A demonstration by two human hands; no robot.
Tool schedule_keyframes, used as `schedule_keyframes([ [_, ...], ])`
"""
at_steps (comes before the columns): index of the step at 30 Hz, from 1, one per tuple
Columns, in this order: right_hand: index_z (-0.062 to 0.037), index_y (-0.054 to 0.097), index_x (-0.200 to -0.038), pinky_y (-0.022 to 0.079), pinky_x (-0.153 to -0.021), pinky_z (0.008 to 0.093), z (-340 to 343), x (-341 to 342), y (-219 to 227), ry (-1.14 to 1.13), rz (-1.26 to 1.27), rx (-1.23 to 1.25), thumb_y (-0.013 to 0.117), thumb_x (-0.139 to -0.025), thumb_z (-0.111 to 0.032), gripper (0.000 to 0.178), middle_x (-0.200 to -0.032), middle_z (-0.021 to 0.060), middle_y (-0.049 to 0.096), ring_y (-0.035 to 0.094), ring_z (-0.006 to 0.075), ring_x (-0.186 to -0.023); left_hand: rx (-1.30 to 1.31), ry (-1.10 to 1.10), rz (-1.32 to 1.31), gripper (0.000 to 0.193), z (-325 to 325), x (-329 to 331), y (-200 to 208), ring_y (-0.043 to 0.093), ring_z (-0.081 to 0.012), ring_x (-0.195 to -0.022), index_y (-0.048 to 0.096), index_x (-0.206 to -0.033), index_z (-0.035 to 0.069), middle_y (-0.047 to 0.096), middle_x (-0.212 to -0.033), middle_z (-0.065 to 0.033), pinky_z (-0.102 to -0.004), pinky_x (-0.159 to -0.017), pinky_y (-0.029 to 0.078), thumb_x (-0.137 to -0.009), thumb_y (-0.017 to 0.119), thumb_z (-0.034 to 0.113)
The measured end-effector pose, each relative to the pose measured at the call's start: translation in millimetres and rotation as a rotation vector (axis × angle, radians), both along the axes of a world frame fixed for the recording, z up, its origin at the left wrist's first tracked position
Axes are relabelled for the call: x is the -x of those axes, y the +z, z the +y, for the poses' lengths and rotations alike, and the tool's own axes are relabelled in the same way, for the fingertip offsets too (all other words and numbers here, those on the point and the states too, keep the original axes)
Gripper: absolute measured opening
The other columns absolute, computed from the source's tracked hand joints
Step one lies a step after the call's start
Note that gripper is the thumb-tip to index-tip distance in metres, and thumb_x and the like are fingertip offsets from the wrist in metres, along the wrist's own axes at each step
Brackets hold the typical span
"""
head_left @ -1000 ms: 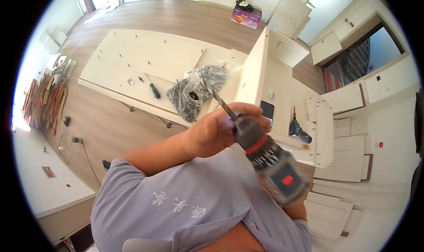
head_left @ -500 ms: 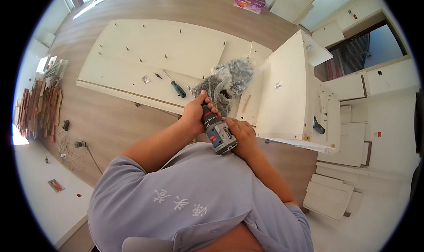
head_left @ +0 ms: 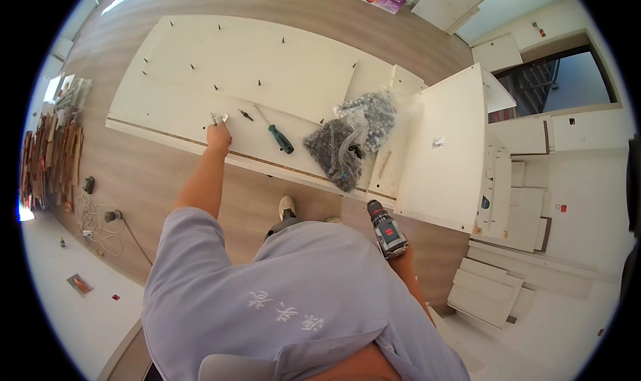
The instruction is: The person assembles a white cabinet by using a power drill to drive screws into wooden panels and then lifting and joining the pieces together.
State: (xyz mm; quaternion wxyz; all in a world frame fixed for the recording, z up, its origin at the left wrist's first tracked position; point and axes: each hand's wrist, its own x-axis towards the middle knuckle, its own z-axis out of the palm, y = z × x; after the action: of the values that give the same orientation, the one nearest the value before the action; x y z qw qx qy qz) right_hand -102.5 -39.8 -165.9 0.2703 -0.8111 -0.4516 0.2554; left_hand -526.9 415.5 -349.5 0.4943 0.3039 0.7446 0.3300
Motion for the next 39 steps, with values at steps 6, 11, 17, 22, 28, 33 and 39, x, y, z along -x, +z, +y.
schedule_keyframes([
  [6, -0.0035, 0.07, -0.106, 0.058, -0.077, 0.0421, -40, -13, -35, -0.018, -0.063, 0.028, 0.083, -0.081, -0.021, 0.034, -0.097, 0.016, 0.075, 0.074, 0.0363, -0.09, -0.206, -0.07, 0.352, 0.04, 3, 3, -33, 0.07, -0.0361, -0.082, 0.057, -0.116, -0.005, 0.067, -0.103, -0.0259, -0.0454, -0.071, 0.055, -0.1, 0.061, 0.031],
  [11, -0.0026, 0.07, -0.106, 0.057, -0.08, 0.0416, -45, -18, -52, -0.077, 0.042, 0.001, 0.082, -0.077, -0.012, 0.032, -0.098, 0.0172, 0.075, 0.073, 0.0362, -0.094, -0.249, -0.257, 0.513, 0.044, -26, -22, -8, 0.07, -0.0395, -0.103, 0.067, -0.112, 0.001, 0.074, -0.109, -0.0207, -0.0472, -0.091, 0.053, -0.097, 0.065, 0.041],
  [17, -0.0022, 0.069, -0.113, 0.056, -0.082, 0.0402, -21, -4, -27, -0.073, 0.07, 0.004, 0.081, -0.08, -0.011, 0.036, -0.1, 0.0177, 0.075, 0.073, 0.035, -0.094, 0.042, -0.453, 0.56, 0.056, 19, -61, 18, 0.071, -0.0395, -0.101, 0.074, -0.104, -0.001, 0.074, -0.103, -0.0246, -0.0474, -0.085, 0.055, -0.094, 0.066, 0.053],
  [22, -0.003, 0.069, -0.12, 0.057, -0.085, 0.0388, 13, 0, -7, -0.024, 0.051, 0.053, 0.083, -0.082, -0.018, 0.044, -0.107, 0.0166, 0.076, 0.074, 0.0314, -0.097, -0.087, -0.789, 0.754, 0.041, 39, -49, -28, 0.073, -0.0303, -0.089, 0.069, -0.09, -0.005, 0.072, -0.086, -0.019, -0.0423, -0.072, 0.056, -0.094, 0.065, 0.036],
  [28, -0.0031, 0.067, -0.125, 0.057, -0.088, 0.0371, 61, 13, 3, -0.029, 0.215, 0.031, 0.087, -0.079, -0.021, 0.053, -0.11, 0.0157, 0.076, 0.075, 0.0285, -0.101, 0.167, -0.338, -0.341, 0.016, -25, -75, 28, 0.069, -0.0178, -0.079, 0.065, -0.091, 0.009, 0.066, -0.084, -0.0061, -0.0331, -0.067, 0.052, -0.093, 0.06, 0.024],
  [33, -0.0085, 0.066, -0.132, 0.057, -0.09, 0.0372, 98, 23, 2, 0.127, 0.19, -0.06, 0.087, -0.078, -0.023, 0.06, -0.113, 0.0152, 0.076, 0.074, 0.0294, -0.104, 0.104, -0.387, -0.614, 0.012, -84, -98, 63, 0.068, -0.0175, -0.089, 0.063, -0.103, 0.011, 0.068, -0.097, -0.0039, -0.0328, -0.073, 0.054, -0.095, 0.056, 0.018],
  [39, -0.006, 0.067, -0.13, 0.055, -0.093, 0.0367, 116, 39, 16, 0.203, 0.168, -0.042, 0.088, -0.078, -0.022, 0.058, -0.114, 0.0136, 0.076, 0.073, 0.0236, -0.105, 0.053, -0.357, -0.731, 0.015, -86, -85, 62, 0.069, -0.0202, -0.09, 0.061, -0.111, 0.01, 0.068, -0.102, -0.007, -0.035, -0.076, 0.057, -0.1, 0.052, 0.016],
])
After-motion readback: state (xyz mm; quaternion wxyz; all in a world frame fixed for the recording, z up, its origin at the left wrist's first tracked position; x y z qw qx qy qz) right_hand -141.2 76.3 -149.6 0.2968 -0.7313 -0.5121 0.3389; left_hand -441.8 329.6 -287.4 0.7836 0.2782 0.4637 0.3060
